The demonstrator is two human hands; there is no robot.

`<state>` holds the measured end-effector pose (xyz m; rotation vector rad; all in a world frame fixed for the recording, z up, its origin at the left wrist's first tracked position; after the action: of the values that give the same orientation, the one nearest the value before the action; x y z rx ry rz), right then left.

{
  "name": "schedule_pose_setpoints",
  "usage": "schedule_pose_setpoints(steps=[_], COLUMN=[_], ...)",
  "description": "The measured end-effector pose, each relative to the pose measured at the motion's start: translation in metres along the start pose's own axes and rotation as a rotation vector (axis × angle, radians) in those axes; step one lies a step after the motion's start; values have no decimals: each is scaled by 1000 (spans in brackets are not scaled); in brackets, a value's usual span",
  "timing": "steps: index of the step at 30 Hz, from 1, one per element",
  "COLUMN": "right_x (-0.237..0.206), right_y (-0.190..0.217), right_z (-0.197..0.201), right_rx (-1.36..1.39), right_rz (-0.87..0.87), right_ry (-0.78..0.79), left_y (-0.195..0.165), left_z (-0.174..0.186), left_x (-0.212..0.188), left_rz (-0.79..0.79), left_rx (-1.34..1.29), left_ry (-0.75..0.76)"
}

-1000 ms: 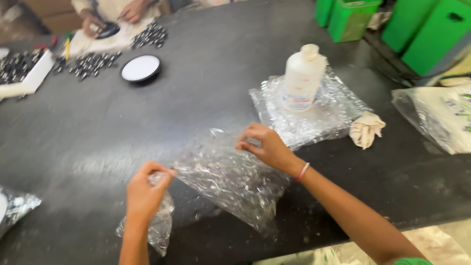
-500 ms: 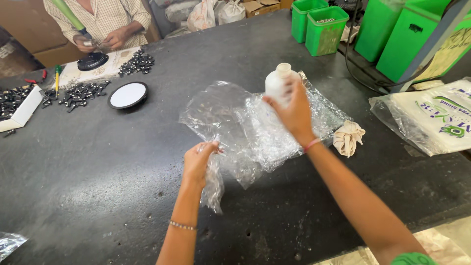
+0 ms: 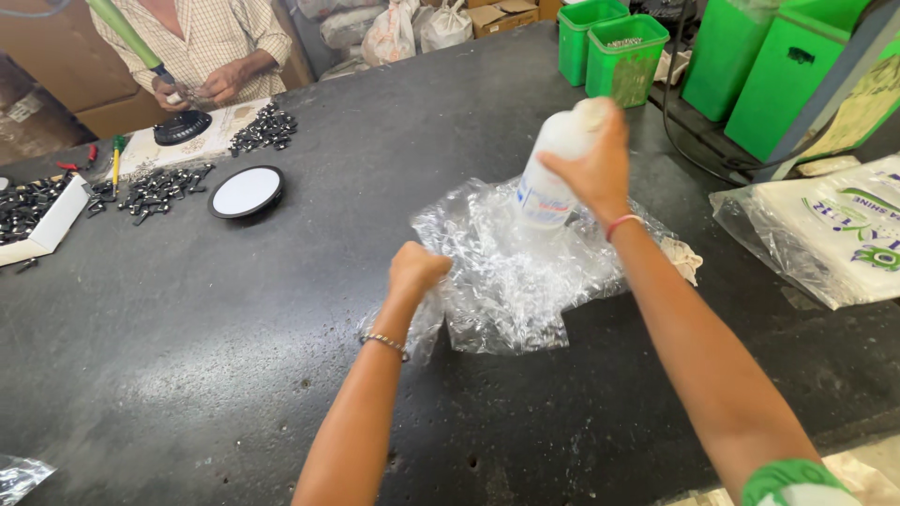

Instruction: The person wipes the surface of round LED light fixtures with a cloth, then wraps each fixture in a sheet of bubble wrap. The wrapped units are placed on the table. A second person works nearby with similar parts.

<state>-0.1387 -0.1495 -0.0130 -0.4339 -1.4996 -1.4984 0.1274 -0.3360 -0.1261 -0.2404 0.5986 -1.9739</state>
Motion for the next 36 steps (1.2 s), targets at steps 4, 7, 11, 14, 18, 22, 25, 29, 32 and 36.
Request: schedule_pose_setpoints(steps=[4, 7, 11, 14, 18, 22, 25, 29, 32, 36], right_x=[21, 36, 42, 33, 1, -24, -22, -28, -61, -135], right_y=[58, 102, 131, 121, 83, 15, 2, 55, 100, 149], right_z=[51, 80, 79, 59, 14, -9, -6, -3, -21, -101], right_rx=[-38, 41, 101, 62, -91, -142, -189, -326, -74, 299], right_rz=[277, 342, 304, 249, 286, -46, -90, 185, 177, -27], right_ry=[-94, -21, 100, 156, 165, 224, 188, 67, 123, 568], left_y=[-28, -46, -67, -76, -72, -49, -14, 39, 82, 120], left_z=[-14, -22, -30, -39, -44, -27, -9, 29, 43, 37], left_x=[16, 23, 27, 22, 10, -5, -10, -30, -45, -52], left_rz=[15, 8, -5, 2, -14, -77, -59, -233, -181, -63], left_rx=[113, 104, 2, -113, -202, -379, -765, -1143, -1350, -1444], left_ry=[76, 128, 101, 88, 40, -121, -51, 21, -13, -122])
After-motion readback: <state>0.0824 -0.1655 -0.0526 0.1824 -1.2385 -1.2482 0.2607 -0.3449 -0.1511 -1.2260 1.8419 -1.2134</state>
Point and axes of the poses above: each hand's wrist, its own x-axis towards the middle knuckle, its own z-axis out of the back of the hand, y = z × x, the point moved 7 cm from there along x, towards the middle knuckle, and after that the axes turned 12 degrees about x, right-handed, at the moved point
